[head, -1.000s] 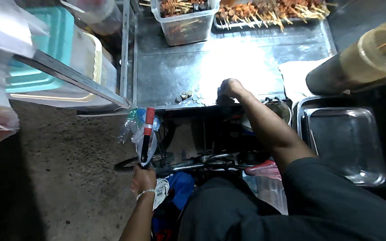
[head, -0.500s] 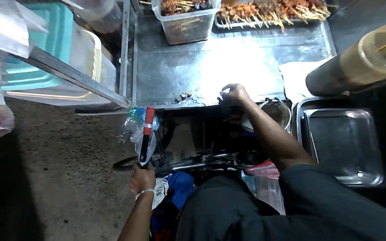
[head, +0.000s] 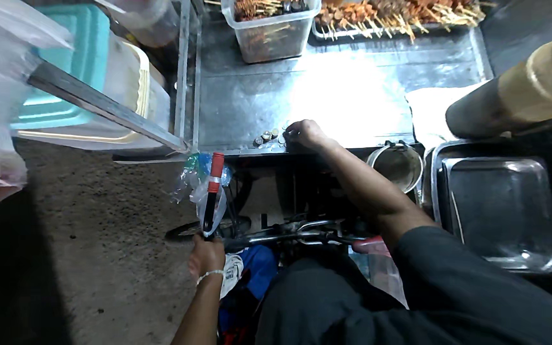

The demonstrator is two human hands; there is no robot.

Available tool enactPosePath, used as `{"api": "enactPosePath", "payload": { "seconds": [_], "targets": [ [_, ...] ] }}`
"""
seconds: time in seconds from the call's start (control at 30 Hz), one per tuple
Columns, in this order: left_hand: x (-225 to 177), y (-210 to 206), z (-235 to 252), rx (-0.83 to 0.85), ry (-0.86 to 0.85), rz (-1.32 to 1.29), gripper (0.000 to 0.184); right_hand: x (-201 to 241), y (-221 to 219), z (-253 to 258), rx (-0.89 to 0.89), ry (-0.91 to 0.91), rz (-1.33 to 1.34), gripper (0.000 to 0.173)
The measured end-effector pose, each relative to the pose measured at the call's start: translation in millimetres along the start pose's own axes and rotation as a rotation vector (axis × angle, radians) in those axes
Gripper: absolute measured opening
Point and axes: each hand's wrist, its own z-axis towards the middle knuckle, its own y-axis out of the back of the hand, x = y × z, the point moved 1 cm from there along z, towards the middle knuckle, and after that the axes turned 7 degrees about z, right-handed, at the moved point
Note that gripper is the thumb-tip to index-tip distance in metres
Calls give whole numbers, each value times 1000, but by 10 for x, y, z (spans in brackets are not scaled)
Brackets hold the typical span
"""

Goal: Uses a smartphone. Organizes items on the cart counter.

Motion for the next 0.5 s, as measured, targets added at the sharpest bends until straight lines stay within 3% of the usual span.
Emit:
{"api": "enactPosePath", "payload": {
  "seconds": [0.17, 0.3, 0.4, 0.5],
  "targets": [
    [-6, -5, 1, 13, 6, -18, 54, 121, -29, 90, 11, -102, -148, 26],
    [-17, 10, -24, 5, -4, -21, 53, 153, 7, 97, 25, -158, -112, 29],
    [-15, 9, -8, -6, -16, -38, 54, 280, -56, -142, -24, -120, 345, 25],
    [-8, -10, -6, 5, -13, -20, 55, 478, -319, -632, 158, -156, 982, 32]
  ]
}}
